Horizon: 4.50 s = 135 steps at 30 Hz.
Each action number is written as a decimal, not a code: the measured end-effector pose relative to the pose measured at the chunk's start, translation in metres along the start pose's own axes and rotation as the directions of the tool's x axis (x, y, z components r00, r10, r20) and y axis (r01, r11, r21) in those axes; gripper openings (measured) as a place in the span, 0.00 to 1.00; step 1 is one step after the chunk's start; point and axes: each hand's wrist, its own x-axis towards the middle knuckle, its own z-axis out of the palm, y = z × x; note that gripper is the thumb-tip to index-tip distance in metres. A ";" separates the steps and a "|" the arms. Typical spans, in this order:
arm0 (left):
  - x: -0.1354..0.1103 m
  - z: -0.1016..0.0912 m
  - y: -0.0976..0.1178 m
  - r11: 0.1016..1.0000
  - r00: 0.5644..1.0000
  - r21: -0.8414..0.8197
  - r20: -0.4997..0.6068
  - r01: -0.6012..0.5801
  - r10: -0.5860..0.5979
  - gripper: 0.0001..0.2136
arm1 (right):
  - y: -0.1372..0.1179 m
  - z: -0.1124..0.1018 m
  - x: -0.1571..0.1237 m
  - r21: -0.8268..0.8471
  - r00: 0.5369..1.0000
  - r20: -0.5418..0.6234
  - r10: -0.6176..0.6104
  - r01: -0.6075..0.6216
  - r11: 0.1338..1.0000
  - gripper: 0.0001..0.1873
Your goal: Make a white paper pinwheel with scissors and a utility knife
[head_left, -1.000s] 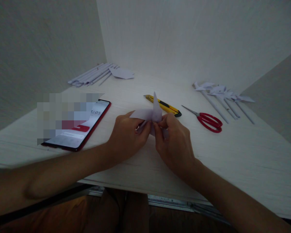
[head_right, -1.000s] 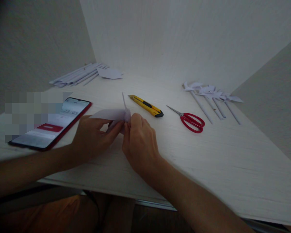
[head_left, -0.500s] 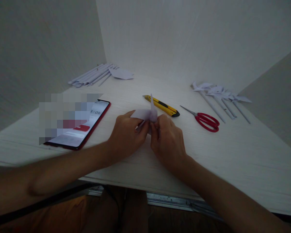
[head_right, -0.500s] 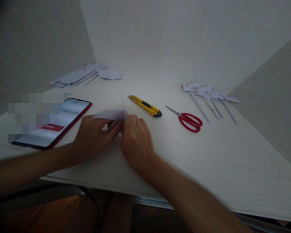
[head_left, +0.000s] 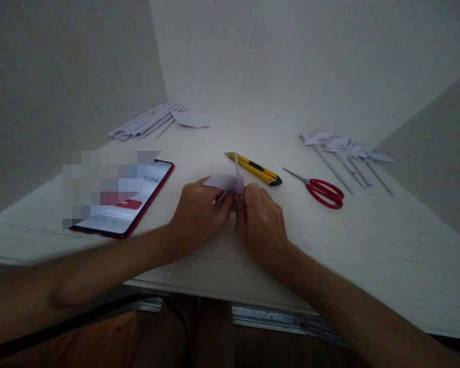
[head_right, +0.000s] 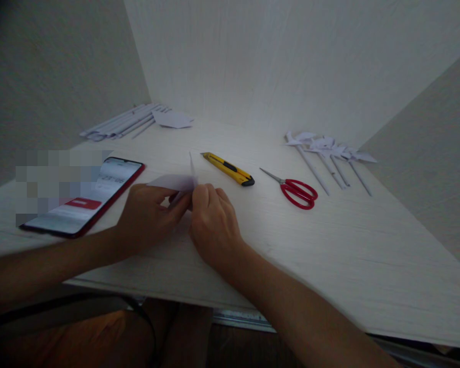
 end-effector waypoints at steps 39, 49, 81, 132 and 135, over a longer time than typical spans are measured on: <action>0.004 -0.005 0.000 0.962 0.993 -0.245 0.032 0.118 -0.114 0.14 | 0.010 -0.030 0.008 0.198 0.974 0.094 0.208 -0.223 0.955 0.06; -0.001 -0.004 0.000 0.982 0.992 -0.148 0.055 0.120 -0.113 0.14 | 0.007 -0.026 0.006 0.196 0.974 0.148 0.170 -0.198 0.960 0.06; 0.002 -0.005 0.002 0.998 0.999 -0.062 0.046 0.026 -0.023 0.15 | 0.005 -0.007 0.002 -0.047 0.970 0.009 -0.244 0.244 0.969 0.13; 0.005 0.000 -0.005 0.472 0.853 -0.723 0.334 0.505 -0.401 0.09 | 0.022 -0.025 0.004 0.380 0.980 0.044 0.195 -0.197 0.904 0.06; 0.005 0.002 -0.007 0.463 0.838 -0.711 0.353 0.529 -0.416 0.10 | 0.023 -0.027 0.005 0.360 0.985 0.051 0.167 -0.174 0.917 0.06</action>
